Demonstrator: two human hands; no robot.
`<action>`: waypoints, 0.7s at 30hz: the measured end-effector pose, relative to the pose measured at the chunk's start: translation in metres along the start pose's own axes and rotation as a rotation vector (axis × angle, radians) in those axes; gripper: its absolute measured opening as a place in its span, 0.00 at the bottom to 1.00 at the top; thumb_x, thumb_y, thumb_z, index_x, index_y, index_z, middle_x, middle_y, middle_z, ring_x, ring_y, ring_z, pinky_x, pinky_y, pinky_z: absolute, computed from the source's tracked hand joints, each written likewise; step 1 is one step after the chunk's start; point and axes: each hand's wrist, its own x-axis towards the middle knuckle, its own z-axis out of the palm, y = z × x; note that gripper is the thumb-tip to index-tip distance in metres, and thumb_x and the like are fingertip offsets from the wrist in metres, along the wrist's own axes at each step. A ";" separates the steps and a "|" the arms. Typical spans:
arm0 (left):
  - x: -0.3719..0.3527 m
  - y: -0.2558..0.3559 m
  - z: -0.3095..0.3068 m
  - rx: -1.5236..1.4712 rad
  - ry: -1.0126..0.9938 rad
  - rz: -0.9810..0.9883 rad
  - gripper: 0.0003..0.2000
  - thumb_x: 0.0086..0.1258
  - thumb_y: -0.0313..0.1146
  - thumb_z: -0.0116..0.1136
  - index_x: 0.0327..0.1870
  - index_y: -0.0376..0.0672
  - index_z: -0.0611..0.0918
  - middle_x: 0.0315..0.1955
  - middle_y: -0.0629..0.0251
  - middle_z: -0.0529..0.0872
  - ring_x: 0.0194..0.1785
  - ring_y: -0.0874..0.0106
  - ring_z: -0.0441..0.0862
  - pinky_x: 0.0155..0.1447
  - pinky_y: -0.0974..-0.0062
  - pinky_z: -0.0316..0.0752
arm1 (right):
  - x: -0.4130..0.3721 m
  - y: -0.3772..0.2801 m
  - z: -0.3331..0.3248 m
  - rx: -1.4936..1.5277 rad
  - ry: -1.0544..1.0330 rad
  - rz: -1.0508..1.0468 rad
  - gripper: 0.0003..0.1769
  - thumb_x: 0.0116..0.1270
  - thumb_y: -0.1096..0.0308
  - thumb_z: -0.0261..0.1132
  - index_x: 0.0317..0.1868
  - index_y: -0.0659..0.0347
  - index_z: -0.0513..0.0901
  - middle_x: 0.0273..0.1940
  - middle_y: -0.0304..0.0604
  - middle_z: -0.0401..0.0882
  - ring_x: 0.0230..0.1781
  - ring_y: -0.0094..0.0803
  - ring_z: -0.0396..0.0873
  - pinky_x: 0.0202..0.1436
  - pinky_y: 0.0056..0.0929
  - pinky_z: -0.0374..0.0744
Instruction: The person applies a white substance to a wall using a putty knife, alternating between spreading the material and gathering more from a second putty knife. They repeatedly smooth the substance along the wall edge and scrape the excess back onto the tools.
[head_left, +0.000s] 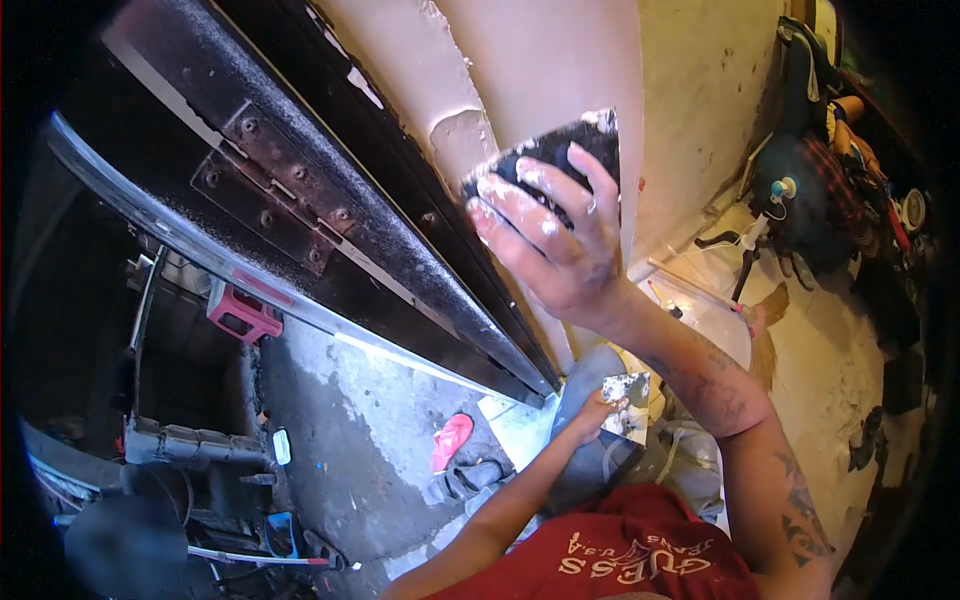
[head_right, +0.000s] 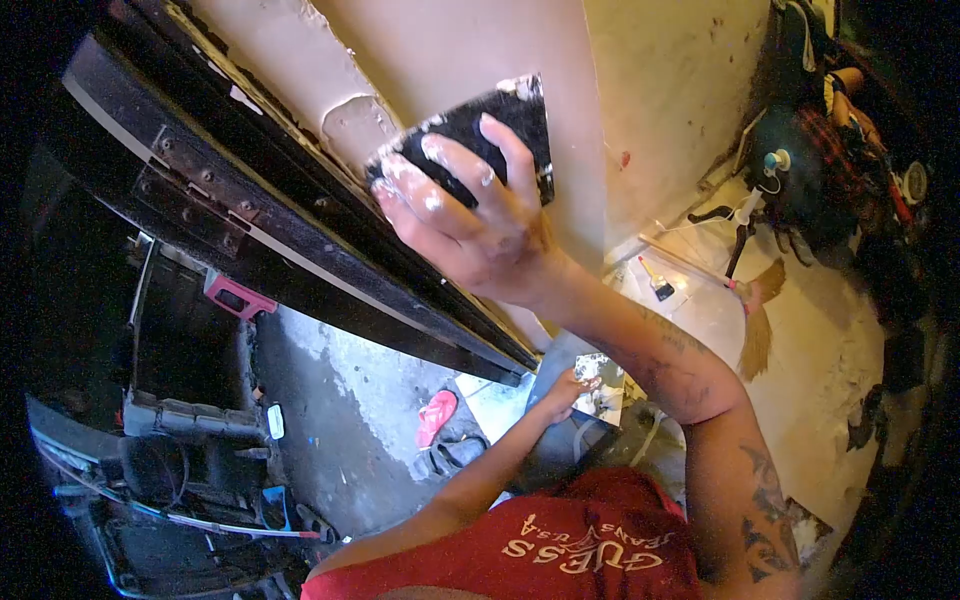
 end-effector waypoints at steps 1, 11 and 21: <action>0.000 0.000 0.000 -0.002 -0.001 0.011 0.13 0.61 0.25 0.53 0.47 0.37 0.73 0.40 0.67 0.79 0.41 0.76 0.75 0.46 0.78 0.70 | -0.007 -0.003 -0.007 0.029 -0.067 0.003 0.11 0.48 0.67 0.63 0.35 0.51 0.80 0.42 0.32 0.72 0.47 0.31 0.68 0.55 0.49 0.61; 0.001 -0.005 -0.004 -0.006 -0.014 -0.022 0.13 0.61 0.24 0.52 0.48 0.38 0.73 0.41 0.68 0.78 0.42 0.78 0.73 0.48 0.80 0.68 | 0.048 0.020 -0.040 0.004 -0.157 0.001 0.20 0.51 0.73 0.59 0.47 0.53 0.75 0.46 0.36 0.71 0.50 0.32 0.68 0.59 0.45 0.55; 0.004 -0.004 -0.005 -0.030 -0.037 -0.022 0.14 0.61 0.24 0.53 0.49 0.37 0.72 0.42 0.66 0.78 0.43 0.76 0.74 0.48 0.78 0.70 | 0.049 0.009 -0.026 -0.028 -0.156 0.009 0.17 0.50 0.69 0.60 0.44 0.49 0.78 0.46 0.32 0.72 0.49 0.28 0.67 0.57 0.40 0.56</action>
